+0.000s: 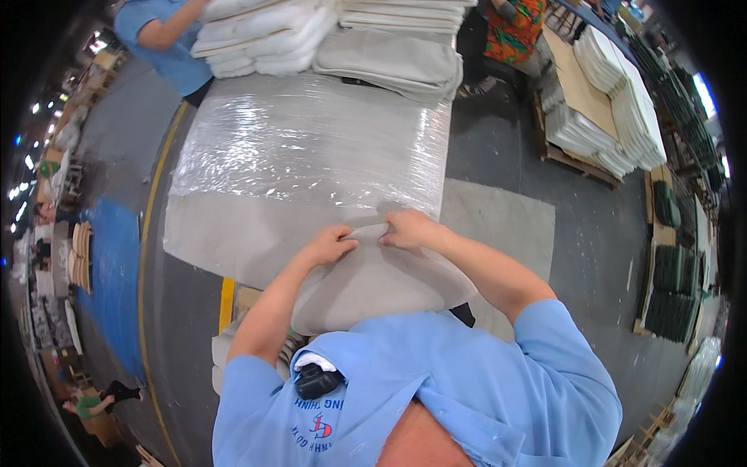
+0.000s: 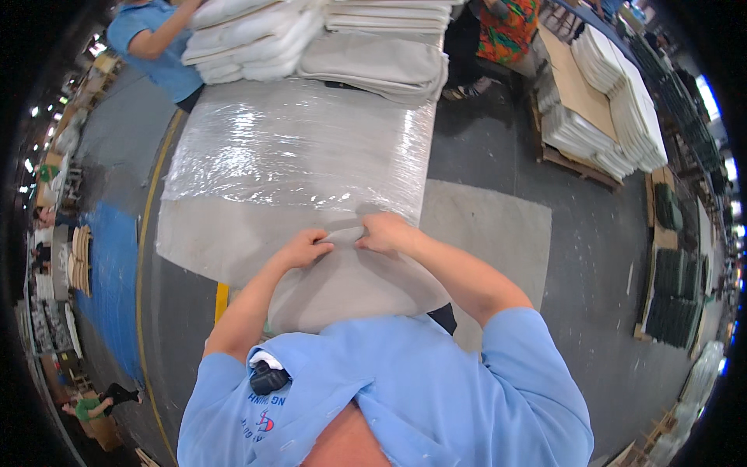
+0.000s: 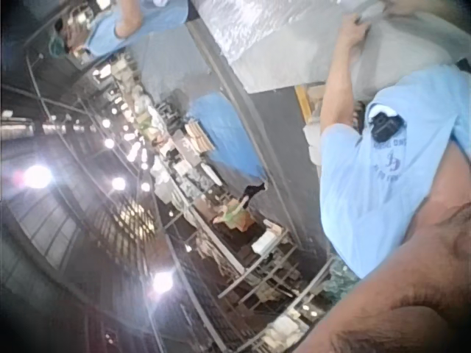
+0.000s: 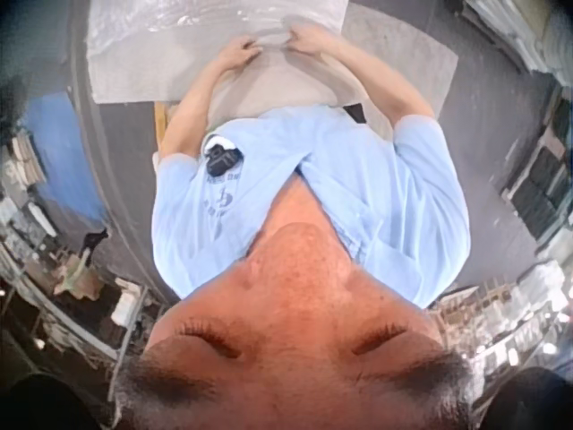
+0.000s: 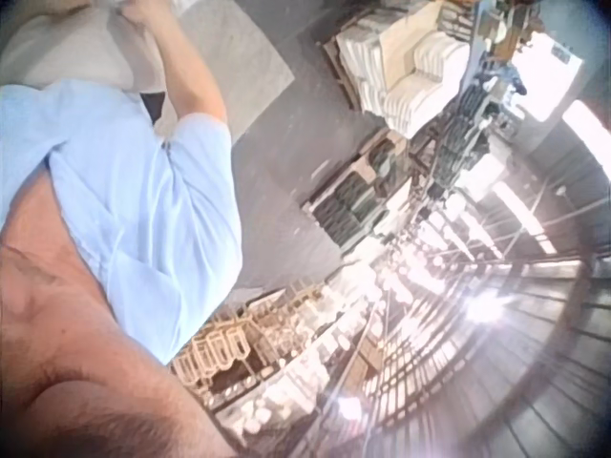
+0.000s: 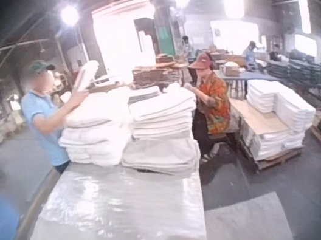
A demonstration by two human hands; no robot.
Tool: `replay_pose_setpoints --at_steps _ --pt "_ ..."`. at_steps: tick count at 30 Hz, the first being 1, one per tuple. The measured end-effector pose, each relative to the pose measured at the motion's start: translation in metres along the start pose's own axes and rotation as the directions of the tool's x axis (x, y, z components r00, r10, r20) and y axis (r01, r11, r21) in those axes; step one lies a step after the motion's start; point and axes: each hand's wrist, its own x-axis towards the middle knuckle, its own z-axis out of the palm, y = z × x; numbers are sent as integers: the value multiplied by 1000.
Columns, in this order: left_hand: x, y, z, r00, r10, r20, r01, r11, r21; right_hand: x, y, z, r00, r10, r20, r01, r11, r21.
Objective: The person inserts white foam inserts into grey fabric covers at a work table, then folds and stacks the finished cushions. The person repeats this process for multiple cushions while coworkers work nearby.
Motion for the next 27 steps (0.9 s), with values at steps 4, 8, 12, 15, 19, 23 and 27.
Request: replay_pose_setpoints --at_steps 4,8,12,15,19,23,27 --pt "1 0 12 992 -5 -128 7 1000 15 14 -3 -2 984 83 157 -91 995 45" --pt "5 -11 33 924 187 -333 -80 947 311 18 -4 16 993 114 14 -115 984 136" --pt "7 -15 38 895 140 -423 -53 976 210 15 -3 36 977 53 -207 -31 994 106" --pt "14 -23 38 904 110 -412 -21 976 216 23 3 39 945 -50 -323 96 987 127" --pt "32 -32 32 903 107 -416 -2 969 245 34 9 44 925 -58 -376 124 980 154" --pt "39 -31 26 904 165 -394 -39 951 308 41 13 43 921 -96 -377 162 976 147" --pt "22 -32 22 924 135 -359 -75 981 178 27 20 21 975 -135 -175 164 974 159"
